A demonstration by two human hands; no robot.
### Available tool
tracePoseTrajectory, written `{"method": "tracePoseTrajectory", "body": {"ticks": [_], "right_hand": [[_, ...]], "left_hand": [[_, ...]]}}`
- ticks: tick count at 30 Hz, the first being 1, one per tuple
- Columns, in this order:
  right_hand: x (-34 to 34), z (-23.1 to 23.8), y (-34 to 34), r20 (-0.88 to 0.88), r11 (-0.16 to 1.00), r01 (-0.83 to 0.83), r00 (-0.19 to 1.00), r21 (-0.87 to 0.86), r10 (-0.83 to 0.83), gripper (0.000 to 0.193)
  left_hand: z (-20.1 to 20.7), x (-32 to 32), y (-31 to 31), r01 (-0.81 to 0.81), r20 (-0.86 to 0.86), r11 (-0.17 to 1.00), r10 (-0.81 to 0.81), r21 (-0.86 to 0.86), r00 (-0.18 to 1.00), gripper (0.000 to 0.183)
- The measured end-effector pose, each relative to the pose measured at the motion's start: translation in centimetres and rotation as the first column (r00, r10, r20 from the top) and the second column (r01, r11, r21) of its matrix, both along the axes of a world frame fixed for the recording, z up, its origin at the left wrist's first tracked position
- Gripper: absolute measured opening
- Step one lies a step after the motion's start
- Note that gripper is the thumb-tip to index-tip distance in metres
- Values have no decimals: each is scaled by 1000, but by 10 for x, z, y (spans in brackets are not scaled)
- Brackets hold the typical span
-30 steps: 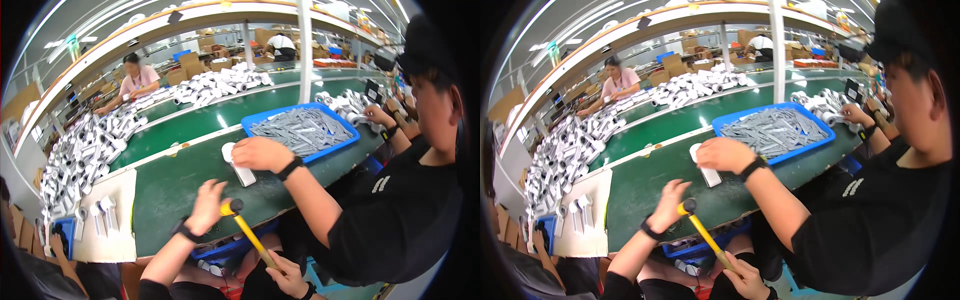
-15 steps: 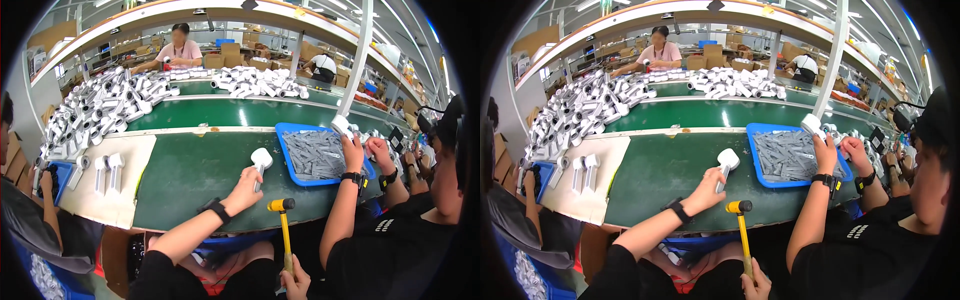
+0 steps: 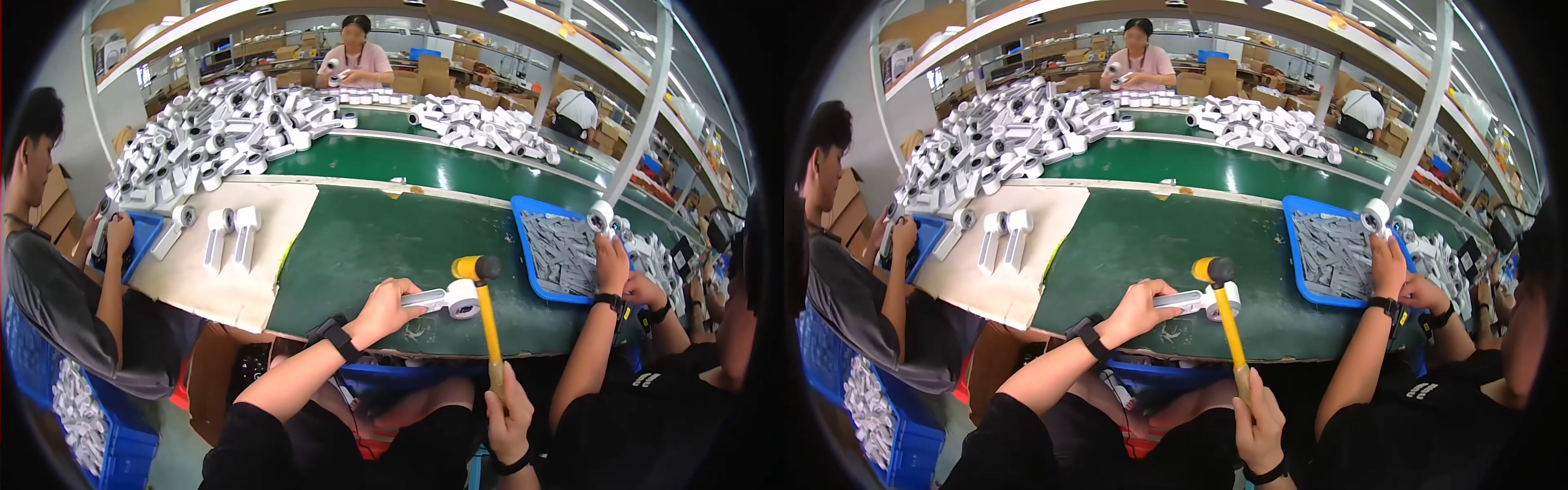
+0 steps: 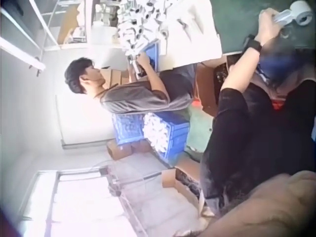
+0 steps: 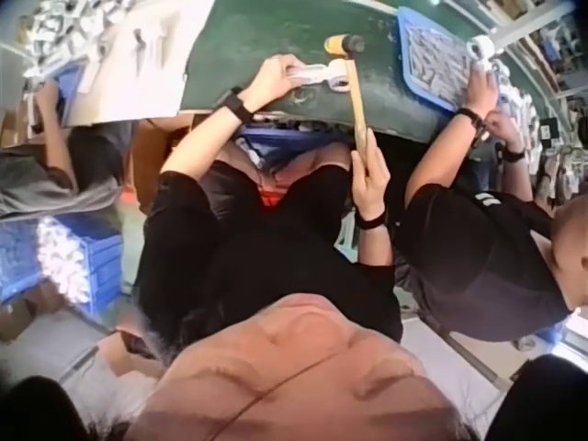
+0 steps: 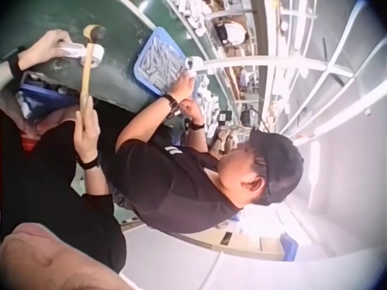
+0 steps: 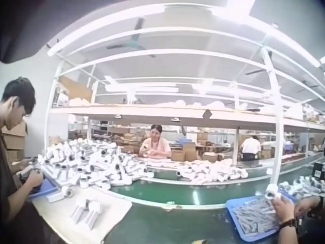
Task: The person assembles a handheld fan by placing a small component into the handle and tapping it into place with a yellow hammer. They then fit a fan head onto the handle and set the completed fan aside.
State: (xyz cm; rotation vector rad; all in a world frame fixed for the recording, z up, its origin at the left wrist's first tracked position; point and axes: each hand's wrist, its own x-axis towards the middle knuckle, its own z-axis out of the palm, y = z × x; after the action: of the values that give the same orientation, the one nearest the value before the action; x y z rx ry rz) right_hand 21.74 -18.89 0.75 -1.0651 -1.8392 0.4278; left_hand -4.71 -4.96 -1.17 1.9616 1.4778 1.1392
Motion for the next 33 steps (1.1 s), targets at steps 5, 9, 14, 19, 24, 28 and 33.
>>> {"method": "tracePoseTrajectory", "body": {"ticks": [5, 9, 14, 19, 24, 28, 33], "right_hand": [[-7, 8, 4, 144, 984, -3, 989, -178, 29, 48], [-4, 0, 2, 24, 998, 36, 999, 50, -37, 51], [-10, 12, 4, 200, 982, 15, 980, -187, 23, 50], [-4, 3, 3, 179, 980, 20, 984, -198, 16, 50], [-14, 25, 1, 164, 987, -34, 985, -159, 60, 52], [-18, 9, 9, 172, 992, -88, 980, -91, 102, 52], [-24, 27, 3, 137, 994, -57, 988, -91, 70, 50]], "left_hand": [[-3, -3, 2, 3, 66, 999, 0, -44, 998, 27], [-3, 1, 1, 24, 82, 998, -19, -62, 996, 29], [-7, -5, 0, 10, 35, 998, -8, -69, 999, 32], [-6, -18, -17, -8, -42, 997, 12, 82, 999, 32], [-9, -29, -16, -61, -54, 998, 60, -28, 997, 31], [-7, -31, -15, -42, -17, 996, 40, -83, 999, 32], [-9, -31, -16, -85, -71, 994, 80, -73, 994, 33]]}}
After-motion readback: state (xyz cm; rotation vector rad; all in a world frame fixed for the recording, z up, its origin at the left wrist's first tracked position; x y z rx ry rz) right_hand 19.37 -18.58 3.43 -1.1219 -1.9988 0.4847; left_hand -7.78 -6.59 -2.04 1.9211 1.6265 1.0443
